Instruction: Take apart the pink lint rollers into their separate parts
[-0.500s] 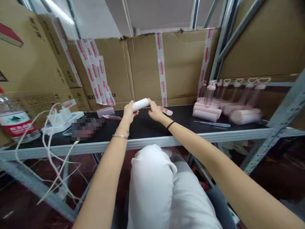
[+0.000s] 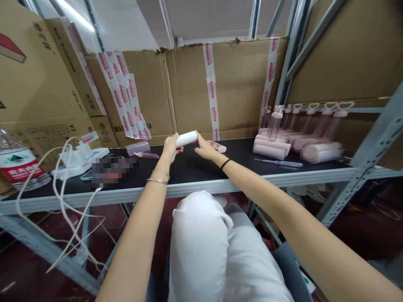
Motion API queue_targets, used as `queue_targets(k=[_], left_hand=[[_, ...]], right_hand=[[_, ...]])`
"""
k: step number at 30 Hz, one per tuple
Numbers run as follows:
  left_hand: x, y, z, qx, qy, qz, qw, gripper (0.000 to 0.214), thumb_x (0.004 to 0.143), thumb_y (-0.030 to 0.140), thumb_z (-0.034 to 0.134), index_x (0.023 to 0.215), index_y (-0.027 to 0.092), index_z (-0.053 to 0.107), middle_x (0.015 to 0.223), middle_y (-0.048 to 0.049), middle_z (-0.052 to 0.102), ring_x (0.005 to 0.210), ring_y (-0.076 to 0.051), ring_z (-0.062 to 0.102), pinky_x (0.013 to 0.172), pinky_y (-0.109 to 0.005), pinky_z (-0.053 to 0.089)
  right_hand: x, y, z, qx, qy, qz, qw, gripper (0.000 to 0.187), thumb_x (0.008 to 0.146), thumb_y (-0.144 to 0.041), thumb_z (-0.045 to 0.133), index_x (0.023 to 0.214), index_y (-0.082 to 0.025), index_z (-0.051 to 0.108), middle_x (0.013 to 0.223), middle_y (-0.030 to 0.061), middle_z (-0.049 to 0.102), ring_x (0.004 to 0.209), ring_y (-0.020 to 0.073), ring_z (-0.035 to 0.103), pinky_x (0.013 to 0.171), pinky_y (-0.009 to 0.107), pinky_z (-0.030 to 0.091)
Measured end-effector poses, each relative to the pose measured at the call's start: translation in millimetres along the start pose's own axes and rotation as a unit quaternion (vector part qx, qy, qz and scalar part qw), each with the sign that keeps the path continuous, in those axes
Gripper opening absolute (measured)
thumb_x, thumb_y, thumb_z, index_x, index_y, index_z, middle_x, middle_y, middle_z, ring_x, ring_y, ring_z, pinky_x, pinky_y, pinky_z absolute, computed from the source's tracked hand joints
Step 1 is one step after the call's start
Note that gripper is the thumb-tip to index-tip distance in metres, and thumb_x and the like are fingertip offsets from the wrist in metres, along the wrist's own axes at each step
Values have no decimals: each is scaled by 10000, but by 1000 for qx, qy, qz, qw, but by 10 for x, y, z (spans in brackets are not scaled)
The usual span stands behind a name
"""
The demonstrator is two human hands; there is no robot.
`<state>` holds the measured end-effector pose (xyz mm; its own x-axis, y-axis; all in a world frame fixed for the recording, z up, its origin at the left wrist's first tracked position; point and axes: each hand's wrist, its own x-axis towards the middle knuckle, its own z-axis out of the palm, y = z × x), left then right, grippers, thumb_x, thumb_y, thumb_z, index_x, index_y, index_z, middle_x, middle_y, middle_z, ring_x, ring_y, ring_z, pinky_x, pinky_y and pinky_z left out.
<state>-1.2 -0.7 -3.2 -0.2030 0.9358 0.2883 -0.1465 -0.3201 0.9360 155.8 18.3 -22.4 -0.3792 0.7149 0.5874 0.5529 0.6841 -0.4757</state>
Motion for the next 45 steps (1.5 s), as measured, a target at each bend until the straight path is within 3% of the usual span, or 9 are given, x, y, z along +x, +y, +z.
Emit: queue_targets(k=[6,9,14,20,24,31,37,40,45], left_hand=[[31,-38,4,93,11,6,996,207,885,346,561,972,187,462,723,26,554,439,-72,495,431,-200,375],[66,-65,20,133,49,16,990,392,795,329,684,1075,175,456,857,-19,598,489,-74,516,432,-200,343],[183,-136,-31,137,107,95,980,474,701,289,761,1081,148,517,1053,-96,634,808,-138,624,693,-234,480],[208,-223,-81,199,-53,176,963,466,699,267,725,1129,143,594,1068,-95,669,927,-192,630,866,-318,486],[177,-223,-86,256,-107,213,937,392,764,305,648,1130,165,646,1098,-86,681,970,-219,623,923,-372,481],[139,-179,-66,326,-92,219,915,404,796,324,626,1173,184,651,1101,-97,692,984,-247,637,942,-409,480],[88,-197,-68,312,-113,193,923,693,658,225,768,1312,247,543,1194,-70,659,1077,-233,624,1018,-386,437],[99,-234,-61,273,-109,129,947,794,609,256,822,1334,211,501,1160,-108,657,1030,-239,632,922,-378,498],[35,-197,-16,268,-131,83,951,496,710,355,763,1136,151,612,1003,-100,667,843,-211,629,711,-306,535]], right_hand=[[33,121,-71,-186,-58,46,980,742,788,-47,478,1503,-152,312,1503,124,424,1341,224,429,1112,361,355],[61,187,-101,-242,-22,118,963,608,821,-89,472,1425,-156,441,1506,144,407,1392,309,337,1122,468,312],[25,292,-197,-264,33,249,931,426,934,-219,373,1301,-57,516,1322,251,540,1267,368,457,1020,518,373],[3,405,-297,-268,21,318,909,399,949,-204,366,1274,-89,567,1274,245,586,1243,356,524,995,474,404],[21,394,-305,-258,-3,326,910,395,928,-185,433,1301,-127,546,1262,221,608,1206,320,578,949,405,457],[-7,244,-290,-257,2,335,906,413,906,-229,533,1284,-63,535,1265,255,589,1222,309,575,1022,437,413],[-5,315,-311,-228,7,309,923,349,799,-141,636,1140,-73,617,1224,261,596,1172,338,603,947,428,473],[16,332,-325,-183,29,286,940,358,843,-152,572,1191,-75,543,1103,227,660,985,280,685,842,378,522],[48,169,-218,-80,55,169,981,356,969,-432,409,1195,-161,454,965,94,690,659,156,658,656,279,528]])
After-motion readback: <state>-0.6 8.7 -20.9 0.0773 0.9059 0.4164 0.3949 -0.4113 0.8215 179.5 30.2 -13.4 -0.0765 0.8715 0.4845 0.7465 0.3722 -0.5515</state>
